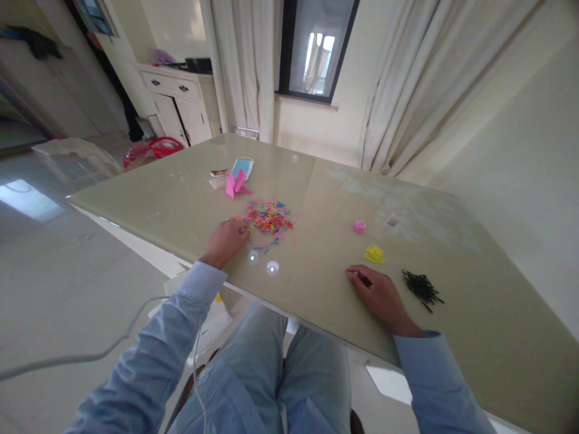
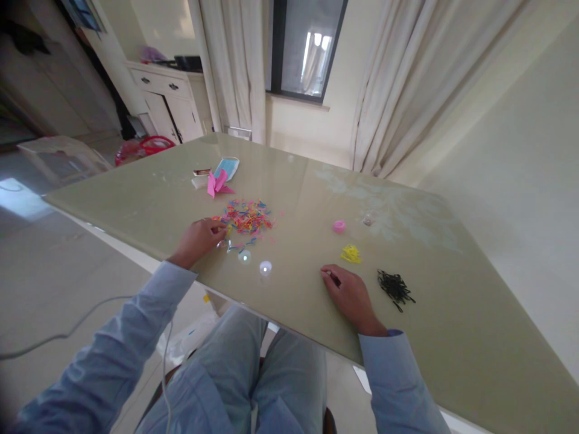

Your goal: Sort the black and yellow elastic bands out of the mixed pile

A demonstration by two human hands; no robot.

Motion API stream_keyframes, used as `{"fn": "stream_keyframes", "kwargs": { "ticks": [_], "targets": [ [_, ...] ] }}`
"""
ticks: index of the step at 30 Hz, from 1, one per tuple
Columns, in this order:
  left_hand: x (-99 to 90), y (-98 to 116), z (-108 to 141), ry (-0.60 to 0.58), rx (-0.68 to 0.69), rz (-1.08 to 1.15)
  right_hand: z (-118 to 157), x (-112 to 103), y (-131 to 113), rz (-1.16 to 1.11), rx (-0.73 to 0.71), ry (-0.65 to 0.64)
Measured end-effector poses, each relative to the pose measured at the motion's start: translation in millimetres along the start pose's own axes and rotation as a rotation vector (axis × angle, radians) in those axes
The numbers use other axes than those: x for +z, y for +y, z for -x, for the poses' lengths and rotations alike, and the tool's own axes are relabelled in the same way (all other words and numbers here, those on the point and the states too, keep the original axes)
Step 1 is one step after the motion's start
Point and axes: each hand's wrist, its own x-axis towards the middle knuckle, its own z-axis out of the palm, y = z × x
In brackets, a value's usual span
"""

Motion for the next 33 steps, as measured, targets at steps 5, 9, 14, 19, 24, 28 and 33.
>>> {"fn": "stream_keyframes", "kwargs": {
  "ticks": [5,9,14,19,24,28,33],
  "targets": [
    [3.5,7,-7,-0.017,0.024,-0.014,0,-1,-1,-0.009,0.016,-0.005],
    [4.2,12,-7,-0.006,0.01,-0.037,0,-1,-1,-0.011,0.019,-0.003],
    [5.1,14,-6,-0.021,0.005,-0.052,0,-1,-1,0.004,0.018,-0.011],
    [2.4,15,-5,-0.014,-0.016,-0.067,0,-1,1,0.024,0.009,-0.011],
    [0.9,16,-2,0.055,-0.02,-0.005,0,0,2,0.024,0.006,-0.012],
    [1.7,14,0,0.134,-0.014,0.06,0,1,1,0.028,0.014,-0.012],
    [1.8,10,1,0.17,0.005,0.041,1,0,-1,0.033,0.01,-0.01]
  ]
}}
